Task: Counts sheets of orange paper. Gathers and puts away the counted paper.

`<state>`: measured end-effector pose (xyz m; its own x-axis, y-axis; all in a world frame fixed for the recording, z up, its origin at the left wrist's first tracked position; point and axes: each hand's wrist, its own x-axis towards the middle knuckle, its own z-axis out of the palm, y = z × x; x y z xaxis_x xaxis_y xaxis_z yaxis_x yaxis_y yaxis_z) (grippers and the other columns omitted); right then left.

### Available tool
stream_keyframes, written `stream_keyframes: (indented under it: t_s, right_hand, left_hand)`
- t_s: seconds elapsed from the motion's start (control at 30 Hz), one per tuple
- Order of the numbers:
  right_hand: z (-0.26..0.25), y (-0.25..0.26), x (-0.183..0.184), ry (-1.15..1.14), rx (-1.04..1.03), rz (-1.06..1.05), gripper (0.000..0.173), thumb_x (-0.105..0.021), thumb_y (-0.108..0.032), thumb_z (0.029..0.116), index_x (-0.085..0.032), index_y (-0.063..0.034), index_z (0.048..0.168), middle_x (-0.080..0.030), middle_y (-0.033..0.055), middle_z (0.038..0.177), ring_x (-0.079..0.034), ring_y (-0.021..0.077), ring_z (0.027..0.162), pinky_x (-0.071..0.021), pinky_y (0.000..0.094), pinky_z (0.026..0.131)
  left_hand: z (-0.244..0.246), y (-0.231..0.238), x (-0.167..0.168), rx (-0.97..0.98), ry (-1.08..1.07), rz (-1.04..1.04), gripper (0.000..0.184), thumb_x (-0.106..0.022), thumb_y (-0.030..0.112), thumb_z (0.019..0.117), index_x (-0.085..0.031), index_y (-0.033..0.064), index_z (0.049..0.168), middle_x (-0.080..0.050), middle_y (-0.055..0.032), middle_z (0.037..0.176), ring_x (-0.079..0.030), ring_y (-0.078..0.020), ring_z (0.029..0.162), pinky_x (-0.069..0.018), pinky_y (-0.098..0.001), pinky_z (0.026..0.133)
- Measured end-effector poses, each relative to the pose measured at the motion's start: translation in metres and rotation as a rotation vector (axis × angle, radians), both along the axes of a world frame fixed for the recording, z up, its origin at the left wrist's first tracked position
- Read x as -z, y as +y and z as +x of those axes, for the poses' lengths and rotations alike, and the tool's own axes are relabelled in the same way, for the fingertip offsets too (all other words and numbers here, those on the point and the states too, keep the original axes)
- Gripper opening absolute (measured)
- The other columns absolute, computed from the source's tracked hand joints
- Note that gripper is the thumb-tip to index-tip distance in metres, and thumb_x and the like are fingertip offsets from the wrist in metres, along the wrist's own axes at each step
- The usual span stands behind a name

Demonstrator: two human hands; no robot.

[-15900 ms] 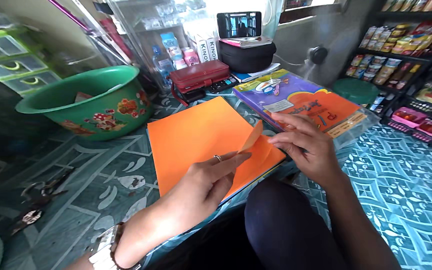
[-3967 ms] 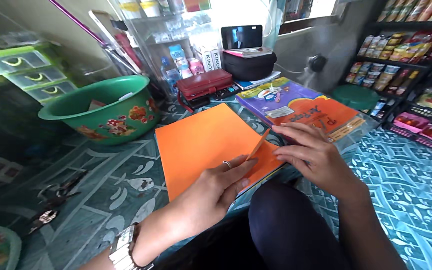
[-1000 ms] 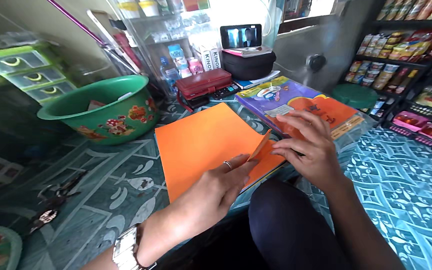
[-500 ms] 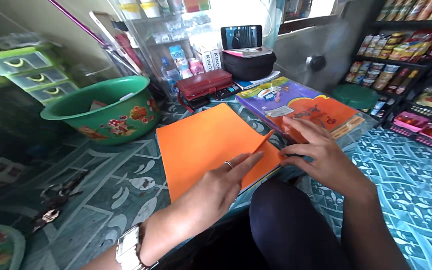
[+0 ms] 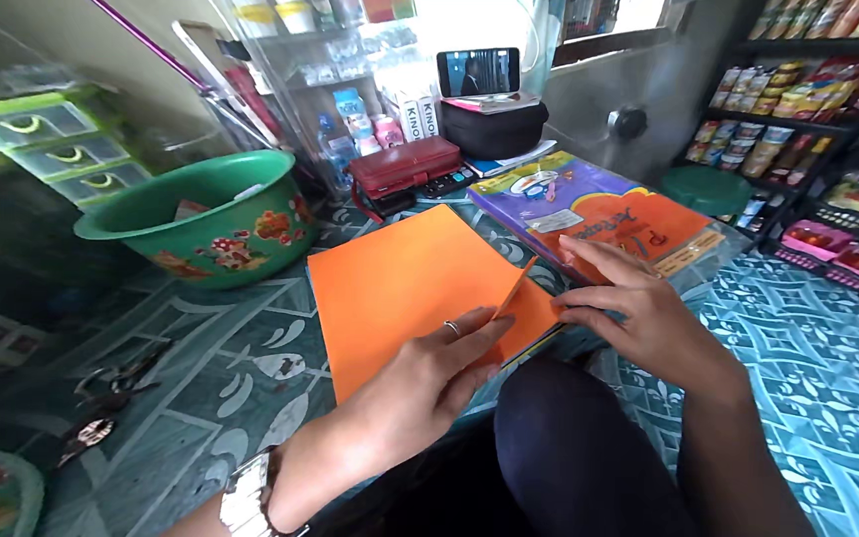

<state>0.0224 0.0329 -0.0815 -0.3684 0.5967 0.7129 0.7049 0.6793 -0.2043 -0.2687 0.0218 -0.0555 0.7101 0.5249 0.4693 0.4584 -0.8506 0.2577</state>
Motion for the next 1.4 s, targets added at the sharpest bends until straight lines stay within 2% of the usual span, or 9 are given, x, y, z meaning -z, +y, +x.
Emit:
stream_keyframes:
  t_s: [0.2,0.4,0.63,0.73,0.83,0.93,1.03,1.3,1.4]
  right_hand:
    - [-0.003,0.000,0.000,0.028,-0.025,-0.010,0.032,-0.063,-0.043,0.0981,-0.081,-0.0167,0.103,-0.055,0.0100,0.150,-0.047,0.0272,0.143,-0.0364,0.0533,0.118]
    - [-0.015,0.006,0.001,0.083,-0.054,0.125,0.019,-0.067,-0.026,0.0971,-0.081,-0.0127,0.094,-0.061,0.0128,0.142,-0.053,0.0289,0.138,-0.0397,0.0536,0.114]
    - [-0.020,0.009,0.001,0.120,0.005,0.245,0.019,-0.069,-0.028,0.0967,-0.081,-0.0144,0.094,-0.066,0.0091,0.136,-0.052,0.0287,0.137,-0.0392,0.0511,0.111]
    - [-0.020,0.008,0.000,0.174,0.032,0.229,0.021,-0.070,-0.031,0.0958,-0.080,-0.0121,0.099,-0.066,0.0103,0.135,-0.055,0.0284,0.133,-0.0417,0.0492,0.110]
    - [-0.013,0.002,-0.003,0.153,0.080,0.157,0.031,-0.070,-0.039,0.0945,-0.072,-0.0098,0.105,-0.063,0.0121,0.139,-0.054,0.0295,0.134,-0.0399,0.0533,0.110]
    - [-0.003,-0.003,-0.005,0.045,0.051,0.012,0.034,-0.068,-0.046,0.0931,-0.076,-0.0134,0.100,-0.056,0.0111,0.148,-0.048,0.0319,0.141,-0.0378,0.0599,0.110]
    - [-0.002,-0.001,-0.001,-0.002,0.021,-0.014,0.027,-0.065,-0.041,0.0956,-0.080,-0.0183,0.095,-0.054,0.0098,0.150,-0.047,0.0307,0.142,-0.0378,0.0585,0.112]
    - [-0.006,-0.010,-0.010,0.041,-0.009,-0.153,0.028,-0.062,-0.037,0.1002,-0.081,-0.0152,0.101,-0.051,0.0138,0.153,-0.044,0.0316,0.144,-0.0327,0.0552,0.116]
    - [-0.007,-0.002,-0.002,0.060,-0.003,-0.026,0.027,-0.063,-0.036,0.0985,-0.081,-0.0157,0.098,-0.057,0.0104,0.148,-0.049,0.0267,0.141,-0.0386,0.0522,0.116]
  left_hand:
    - [-0.001,0.000,-0.001,0.003,-0.016,-0.016,0.039,-0.049,0.022,0.1062,-0.063,0.0082,0.140,-0.068,-0.0133,0.130,-0.068,-0.0100,0.109,-0.0518,-0.0179,0.092]
    - [-0.001,0.000,-0.001,0.005,-0.025,-0.025,0.040,-0.048,0.020,0.1054,-0.063,0.0077,0.140,-0.069,-0.0139,0.129,-0.067,-0.0131,0.116,-0.0516,-0.0201,0.097]
    - [-0.001,0.001,0.001,0.004,-0.013,-0.001,0.041,-0.053,0.019,0.1015,-0.063,0.0098,0.140,-0.069,-0.0141,0.129,-0.069,-0.0111,0.107,-0.0537,-0.0188,0.089]
    - [-0.001,0.002,0.000,0.018,-0.009,0.009,0.043,-0.048,0.012,0.1012,-0.062,0.0076,0.141,-0.070,-0.0141,0.123,-0.069,-0.0101,0.098,-0.0529,-0.0177,0.085]
    - [-0.001,0.001,-0.002,0.022,0.019,0.020,0.046,-0.043,0.009,0.1014,-0.058,0.0075,0.145,-0.069,-0.0140,0.128,-0.069,-0.0110,0.104,-0.0526,-0.0190,0.089]
    - [0.000,0.001,-0.003,0.036,0.005,0.015,0.049,-0.041,0.008,0.1024,-0.053,0.0124,0.150,-0.070,-0.0113,0.118,-0.065,-0.0090,0.090,-0.0521,-0.0191,0.079]
    - [0.000,0.000,-0.003,0.036,0.011,0.000,0.049,-0.041,0.007,0.0999,-0.059,0.0118,0.145,-0.067,-0.0157,0.133,-0.068,-0.0151,0.115,-0.0530,-0.0225,0.094]
    - [0.001,0.000,0.001,0.014,0.005,0.001,0.041,-0.055,0.027,0.1033,-0.064,0.0096,0.139,-0.066,-0.0159,0.133,-0.067,-0.0157,0.116,-0.0532,-0.0223,0.094]
    - [0.000,0.000,0.001,0.008,0.005,-0.012,0.040,-0.055,0.026,0.1037,-0.065,0.0101,0.138,-0.066,-0.0153,0.133,-0.067,-0.0148,0.117,-0.0527,-0.0214,0.095]
